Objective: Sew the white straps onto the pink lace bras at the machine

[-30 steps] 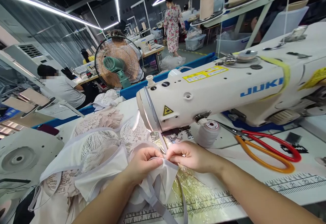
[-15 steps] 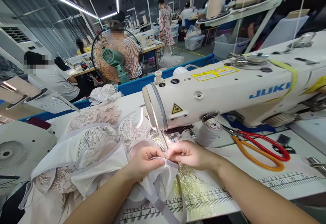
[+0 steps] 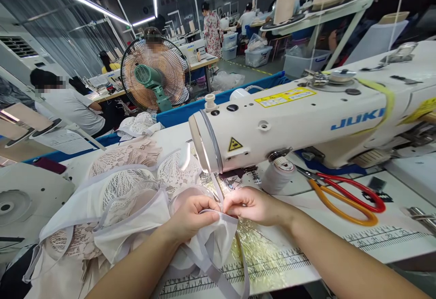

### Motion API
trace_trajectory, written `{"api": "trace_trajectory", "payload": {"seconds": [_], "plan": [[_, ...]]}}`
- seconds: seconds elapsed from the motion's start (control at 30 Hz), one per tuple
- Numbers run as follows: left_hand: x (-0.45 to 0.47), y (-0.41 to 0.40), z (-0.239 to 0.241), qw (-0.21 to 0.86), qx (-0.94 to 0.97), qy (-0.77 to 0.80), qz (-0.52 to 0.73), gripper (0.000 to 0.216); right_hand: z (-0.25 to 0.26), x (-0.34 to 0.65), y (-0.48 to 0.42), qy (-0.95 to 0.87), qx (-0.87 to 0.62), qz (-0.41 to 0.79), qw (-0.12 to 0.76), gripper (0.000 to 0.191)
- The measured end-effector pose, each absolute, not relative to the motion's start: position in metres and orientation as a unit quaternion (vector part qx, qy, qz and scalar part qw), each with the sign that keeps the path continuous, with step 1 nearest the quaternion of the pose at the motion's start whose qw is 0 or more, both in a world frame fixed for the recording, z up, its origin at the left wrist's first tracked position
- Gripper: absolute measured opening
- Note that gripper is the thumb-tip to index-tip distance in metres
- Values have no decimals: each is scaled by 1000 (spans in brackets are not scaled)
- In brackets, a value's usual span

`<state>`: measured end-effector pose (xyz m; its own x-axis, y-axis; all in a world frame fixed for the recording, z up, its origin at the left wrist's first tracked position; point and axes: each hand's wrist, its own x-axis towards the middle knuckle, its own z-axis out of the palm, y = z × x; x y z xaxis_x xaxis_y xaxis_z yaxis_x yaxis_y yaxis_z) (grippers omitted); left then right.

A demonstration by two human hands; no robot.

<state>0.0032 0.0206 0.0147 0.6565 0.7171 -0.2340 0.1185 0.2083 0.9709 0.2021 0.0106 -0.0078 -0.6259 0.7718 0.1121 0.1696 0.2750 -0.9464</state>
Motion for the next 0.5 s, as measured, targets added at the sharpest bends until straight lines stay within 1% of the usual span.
{"api": "trace_trajectory", "payload": {"seconds": [0.5], "plan": [[6,20,16,698,576,364,221,18,-6,201,11,-738,-308,526,288,21]]}}
